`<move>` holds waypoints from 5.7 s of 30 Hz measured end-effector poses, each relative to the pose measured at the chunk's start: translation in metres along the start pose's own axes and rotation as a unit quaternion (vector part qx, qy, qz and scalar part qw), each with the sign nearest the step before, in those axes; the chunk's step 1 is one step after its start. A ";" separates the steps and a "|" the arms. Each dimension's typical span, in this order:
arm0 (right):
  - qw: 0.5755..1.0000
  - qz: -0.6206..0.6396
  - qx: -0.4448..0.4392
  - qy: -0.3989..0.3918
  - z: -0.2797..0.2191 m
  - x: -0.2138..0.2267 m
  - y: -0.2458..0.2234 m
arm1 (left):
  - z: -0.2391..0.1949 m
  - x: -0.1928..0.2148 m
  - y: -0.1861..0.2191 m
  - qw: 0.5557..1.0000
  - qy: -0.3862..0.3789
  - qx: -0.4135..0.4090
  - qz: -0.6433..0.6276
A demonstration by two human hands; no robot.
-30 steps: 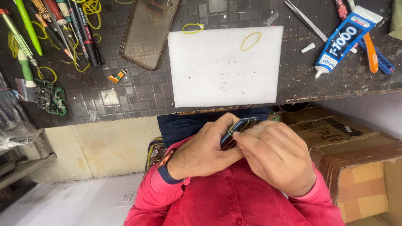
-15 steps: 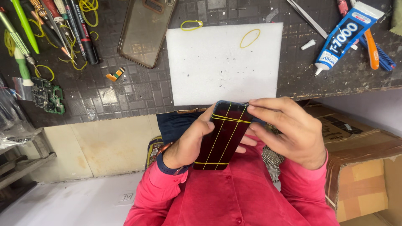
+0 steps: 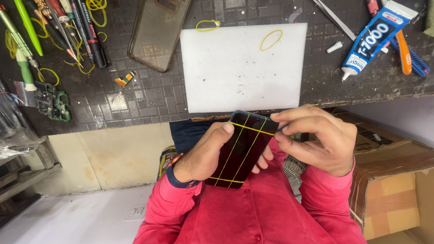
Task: The person applies adhesive along the edges of a smartphone back cover, then presses the cover onto the phone body. They secure the assembly with multiple rubber bands and wipe the screen with a cloth. The person also closes the adhesive tube cap and places the phone on the work surface.
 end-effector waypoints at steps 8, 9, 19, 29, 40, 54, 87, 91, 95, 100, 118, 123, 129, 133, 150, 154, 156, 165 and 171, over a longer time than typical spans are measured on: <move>0.998 0.042 -0.021 -0.040 0.008 -0.006 0.004 | 0.003 -0.010 0.012 1.000 -0.023 -0.006 0.021; 0.997 0.036 -0.029 -0.060 0.010 -0.008 0.004 | 0.004 -0.011 0.012 0.999 -0.021 -0.010 0.026; 0.965 0.234 -0.113 -0.032 0.030 -0.006 0.009 | 0.008 0.006 0.013 0.991 -0.136 0.016 -0.011; 0.960 -0.231 -0.158 0.025 0.090 0.001 0.027 | -0.007 0.015 0.020 0.992 -0.033 -0.116 -0.028; 0.933 -0.321 -0.146 0.072 0.090 -0.009 0.040 | 0.006 0.022 0.023 0.982 0.050 -0.162 -0.081; 0.979 0.000 -0.204 0.025 0.050 -0.011 0.017 | 0.019 0.028 0.010 0.988 0.021 -0.111 -0.108; 0.666 0.686 0.000 0.292 -0.019 0.043 0.061 | -0.023 0.020 0.031 0.998 -0.017 -0.062 -0.001; 0.953 0.249 -0.009 0.174 -0.019 0.033 0.012 | -0.018 0.009 0.026 0.993 0.037 0.025 0.106; 0.996 0.084 -0.001 -0.043 -0.004 0.010 -0.025 | -0.011 -0.003 0.028 0.966 0.040 0.033 0.255; 0.976 0.028 -0.003 -0.217 0.017 0.006 -0.035 | -0.011 -0.004 0.026 0.943 0.092 0.056 0.315; 0.990 -0.098 0.065 0.074 -0.006 -0.017 -0.027 | -0.003 -0.008 0.014 0.995 -0.024 -0.061 0.070; 0.889 0.226 0.061 0.393 -0.028 0.009 0.027 | -0.012 -0.022 0.019 0.988 0.002 -0.088 0.125; 0.609 0.743 -0.179 0.212 -0.028 -0.009 0.050 | -0.004 -0.035 0.030 0.823 0.022 -0.133 0.552; 0.801 0.548 -0.200 0.130 -0.027 -0.002 0.023 | 0.005 -0.041 0.028 0.759 0.003 -0.116 0.641; 0.983 -0.142 -0.114 0.003 -0.016 -0.056 -0.060 | 0.005 -0.036 0.013 0.802 0.100 0.018 0.588; 0.985 -0.157 -0.073 0.014 -0.016 -0.061 -0.057 | 0.003 -0.028 0.015 0.848 0.080 -0.008 0.524; 0.986 -0.159 -0.042 0.012 -0.013 -0.061 -0.059 | 0.002 -0.025 0.014 0.869 0.080 -0.001 0.489; 0.978 -0.207 0.026 -0.029 -0.012 -0.051 -0.053 | 0.002 -0.018 0.006 0.909 0.046 -0.002 0.415; 0.962 -0.207 0.129 0.123 -0.017 -0.018 -0.026 | -0.009 -0.021 0.004 0.974 -0.100 -0.078 0.189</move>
Point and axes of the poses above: each hand's wrist, its own z-axis towards the middle knuckle, its own x-axis out of the back of the hand, y = z × x, the point moved 4 cm from there along z, towards the middle knuckle, and after that the axes turned 15 degrees about -y, right-handed, at the moved point
